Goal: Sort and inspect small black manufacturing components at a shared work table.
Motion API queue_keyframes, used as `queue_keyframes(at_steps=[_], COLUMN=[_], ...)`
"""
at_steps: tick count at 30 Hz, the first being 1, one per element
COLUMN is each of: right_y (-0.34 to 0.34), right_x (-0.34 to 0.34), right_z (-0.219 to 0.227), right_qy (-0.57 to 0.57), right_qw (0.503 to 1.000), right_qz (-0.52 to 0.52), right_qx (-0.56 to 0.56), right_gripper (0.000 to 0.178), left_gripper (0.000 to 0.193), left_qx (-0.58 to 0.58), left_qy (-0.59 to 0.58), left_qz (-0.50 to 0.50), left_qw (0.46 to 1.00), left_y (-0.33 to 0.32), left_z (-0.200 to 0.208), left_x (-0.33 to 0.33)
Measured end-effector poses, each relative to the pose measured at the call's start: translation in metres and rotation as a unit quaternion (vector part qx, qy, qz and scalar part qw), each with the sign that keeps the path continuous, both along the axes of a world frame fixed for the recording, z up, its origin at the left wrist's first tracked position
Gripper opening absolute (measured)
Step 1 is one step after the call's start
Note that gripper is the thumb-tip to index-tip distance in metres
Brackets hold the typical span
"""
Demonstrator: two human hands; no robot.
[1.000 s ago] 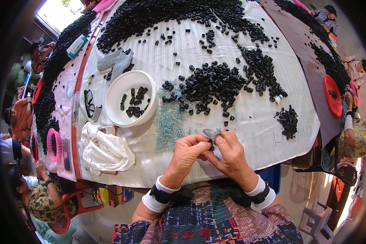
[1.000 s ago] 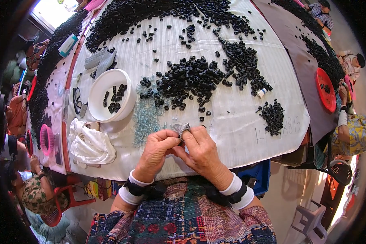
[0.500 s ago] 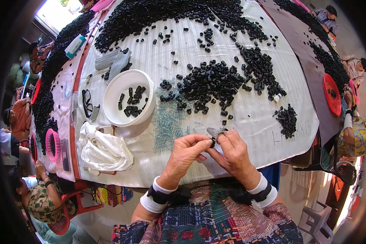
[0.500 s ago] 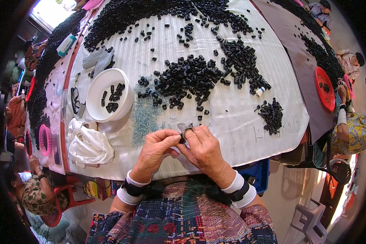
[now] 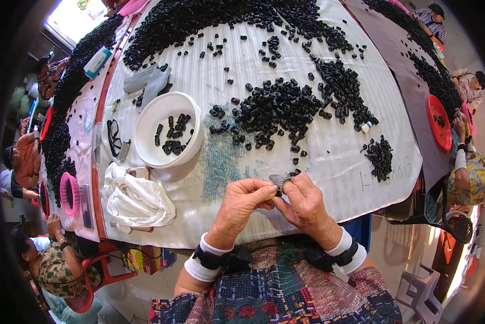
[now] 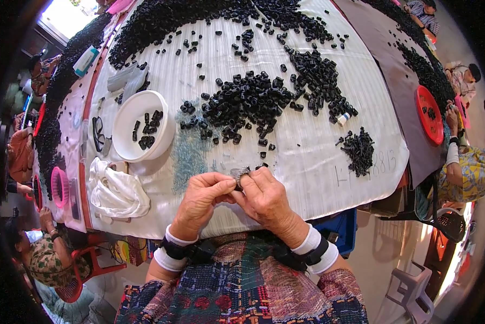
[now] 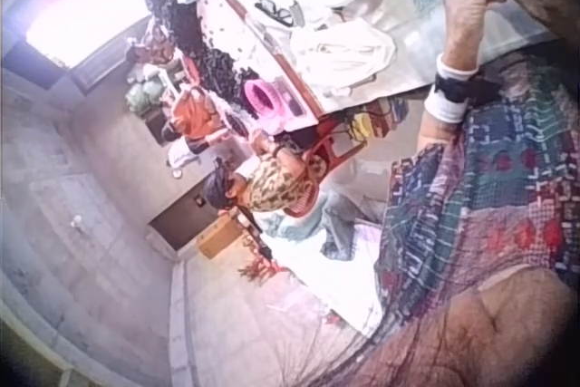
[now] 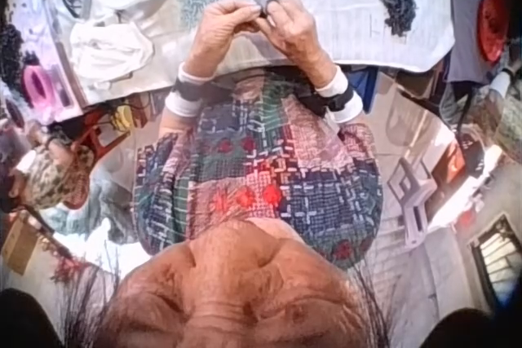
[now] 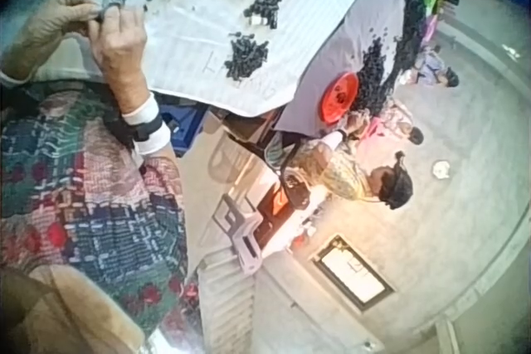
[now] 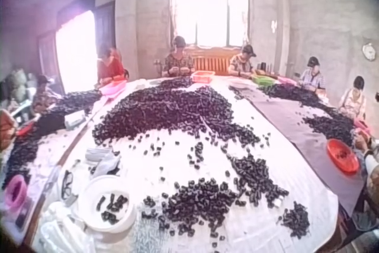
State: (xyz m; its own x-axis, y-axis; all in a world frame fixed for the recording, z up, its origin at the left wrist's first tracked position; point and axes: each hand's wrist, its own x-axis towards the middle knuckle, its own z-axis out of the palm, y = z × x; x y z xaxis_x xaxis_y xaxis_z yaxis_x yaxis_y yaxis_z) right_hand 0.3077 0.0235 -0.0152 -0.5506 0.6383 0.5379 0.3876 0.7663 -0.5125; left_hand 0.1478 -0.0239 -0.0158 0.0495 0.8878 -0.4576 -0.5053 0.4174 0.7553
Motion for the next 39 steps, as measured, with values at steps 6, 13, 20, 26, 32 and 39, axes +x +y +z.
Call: queue_keyframes(at_steps=[6,13,20,26,32,39], right_y=[0.002,-0.003,-0.006,-0.01,-0.01,0.013], right_x=[0.001,0.005,0.009,0.015,0.016,0.034], right_z=[0.003,0.008,0.007,0.004,0.001,0.006], right_qy=[0.007,-0.006,-0.017,-0.056,-0.052,0.058], right_qw=[1.0,1.0,1.0,0.998,0.997,0.988], right_qz=[-0.007,0.013,-0.018,0.004,0.034,-0.078], right_qx=[0.007,0.0,-0.008,-0.018,-0.045,-0.117], right_gripper=[0.025,0.026,0.031,0.027,0.027,0.034], left_gripper=[0.017,0.017,0.016,0.016,0.015,0.015], left_qx=[-0.023,-0.001,-0.011,-0.019,-0.009,0.021], left_qy=[-0.044,-0.005,0.028,0.046,0.044,0.037], left_qz=[-0.01,-0.047,-0.059,-0.071,-0.083,0.035], left_qw=[0.999,0.999,0.998,0.996,0.996,0.998], left_y=[0.002,-0.003,-0.005,-0.008,-0.008,-0.001], left_z=[0.011,0.003,0.003,0.006,0.004,0.016], left_x=[0.001,0.003,0.005,0.009,0.008,-0.019])
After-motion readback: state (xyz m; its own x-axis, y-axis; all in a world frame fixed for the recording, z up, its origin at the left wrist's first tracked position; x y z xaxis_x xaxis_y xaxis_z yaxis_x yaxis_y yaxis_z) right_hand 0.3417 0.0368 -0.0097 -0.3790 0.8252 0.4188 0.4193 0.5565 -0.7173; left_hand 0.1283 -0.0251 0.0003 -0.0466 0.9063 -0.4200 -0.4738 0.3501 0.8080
